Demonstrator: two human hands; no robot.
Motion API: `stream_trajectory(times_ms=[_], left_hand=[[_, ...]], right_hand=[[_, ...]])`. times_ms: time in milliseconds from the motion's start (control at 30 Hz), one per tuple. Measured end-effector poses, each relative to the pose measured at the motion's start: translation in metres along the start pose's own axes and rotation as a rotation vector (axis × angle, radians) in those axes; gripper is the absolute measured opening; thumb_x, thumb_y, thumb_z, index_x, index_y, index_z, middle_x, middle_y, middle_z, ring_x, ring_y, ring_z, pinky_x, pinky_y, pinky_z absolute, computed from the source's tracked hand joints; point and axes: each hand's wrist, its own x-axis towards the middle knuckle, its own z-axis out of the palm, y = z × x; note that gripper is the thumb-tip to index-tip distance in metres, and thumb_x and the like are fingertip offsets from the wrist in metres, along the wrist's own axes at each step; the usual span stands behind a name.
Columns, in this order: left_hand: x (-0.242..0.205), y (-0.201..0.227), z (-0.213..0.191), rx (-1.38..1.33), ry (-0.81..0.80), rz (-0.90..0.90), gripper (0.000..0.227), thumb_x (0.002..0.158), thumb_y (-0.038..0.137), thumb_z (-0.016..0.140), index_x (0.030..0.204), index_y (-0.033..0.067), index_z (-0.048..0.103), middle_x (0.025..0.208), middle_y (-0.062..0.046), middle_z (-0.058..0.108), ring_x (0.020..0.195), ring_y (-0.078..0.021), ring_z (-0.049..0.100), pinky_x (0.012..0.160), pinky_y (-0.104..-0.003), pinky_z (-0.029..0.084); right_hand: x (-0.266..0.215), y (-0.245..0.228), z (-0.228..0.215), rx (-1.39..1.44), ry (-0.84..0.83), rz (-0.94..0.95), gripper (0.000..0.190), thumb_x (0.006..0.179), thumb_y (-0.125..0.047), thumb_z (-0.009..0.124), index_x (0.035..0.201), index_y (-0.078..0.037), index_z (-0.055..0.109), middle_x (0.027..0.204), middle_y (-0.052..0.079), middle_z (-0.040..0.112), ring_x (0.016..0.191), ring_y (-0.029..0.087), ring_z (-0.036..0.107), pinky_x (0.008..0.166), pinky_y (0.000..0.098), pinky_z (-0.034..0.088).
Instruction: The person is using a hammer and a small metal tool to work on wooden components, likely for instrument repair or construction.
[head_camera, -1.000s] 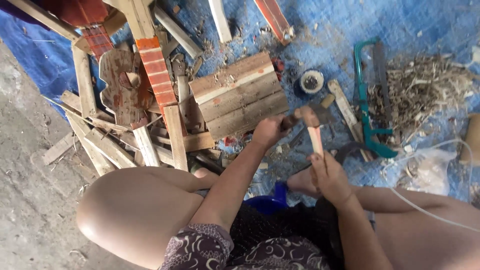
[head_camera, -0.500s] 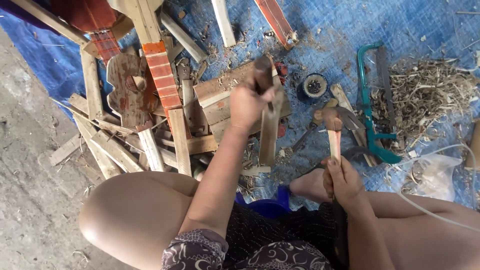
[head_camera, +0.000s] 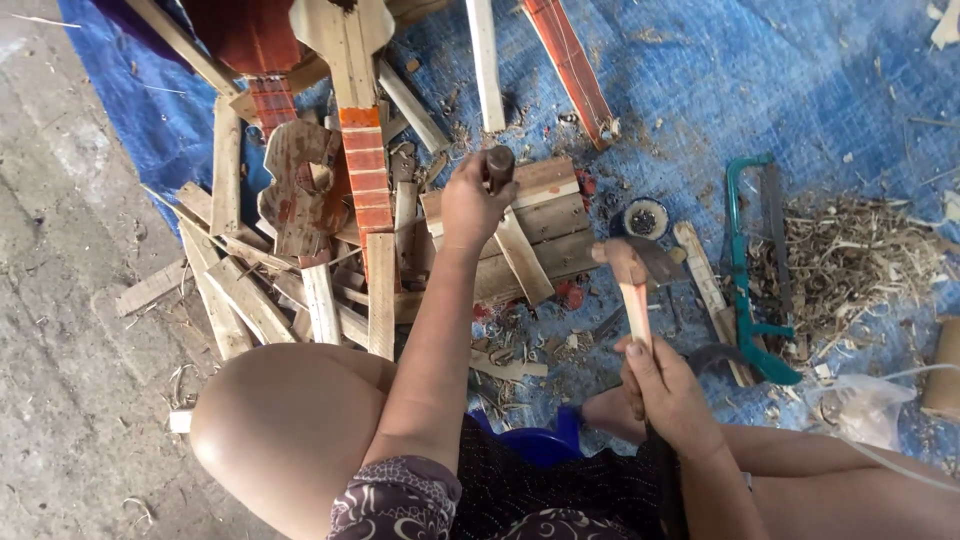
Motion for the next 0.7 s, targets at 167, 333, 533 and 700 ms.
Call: stream_trajectory(times_ms=[167,333,533,700], left_hand=[[0.018,-0.007,-0.001,-0.013,-0.28,-0.02,0.049,0.083,0.02,0.085,0.125,0.0074,0.062,0.113,-0.012,0.076,0.098,-0.0265,0.076,0.091,-0.035,0.065],[0.029,-0.052,0.039,0.161,-0.273,-0.026,0.054,0.074,0.053,0.083,0.116,0.0212,0.071,0.098,-0.003,0.077,0.098,-0.0276,0.076,0.089,-0.045,0.062],[0.017,-0.024,0.014,0.027,-0.252,-0.011,0.036,0.083,0.038,0.081,0.106,0.0124,0.072,0.091,-0.007,0.075,0.093,-0.0332,0.075,0.082,-0.047,0.063],[0.023,-0.032,0.019,0.005,-0.242,-0.021,0.034,0.081,0.037,0.083,0.1,0.0113,0.069,0.089,-0.009,0.075,0.092,-0.033,0.075,0.081,-0.048,0.062]], right_hand=[[0.002,-0.086,0.004,-0.116,-0.043,-0.363,0.028,0.112,-0.017,0.033,0.116,-0.004,0.058,0.06,0.0,0.047,0.047,0.013,0.048,0.043,0.0249,0.048],[0.015,-0.141,0.018,-0.157,0.207,-0.847,0.039,0.108,-0.027,0.037,0.108,0.002,0.064,0.055,0.003,0.06,0.042,0.013,0.059,0.041,0.0263,0.05],[0.091,-0.119,0.062,-0.42,0.091,-0.249,0.052,0.109,-0.049,0.038,0.11,-0.004,0.063,0.073,0.021,0.072,0.069,0.042,0.073,0.06,0.0542,0.055],[0.095,-0.137,0.036,-0.24,0.018,-0.302,0.045,0.109,-0.041,0.041,0.097,-0.002,0.061,0.049,0.007,0.058,0.034,0.021,0.058,0.029,0.0307,0.046]])
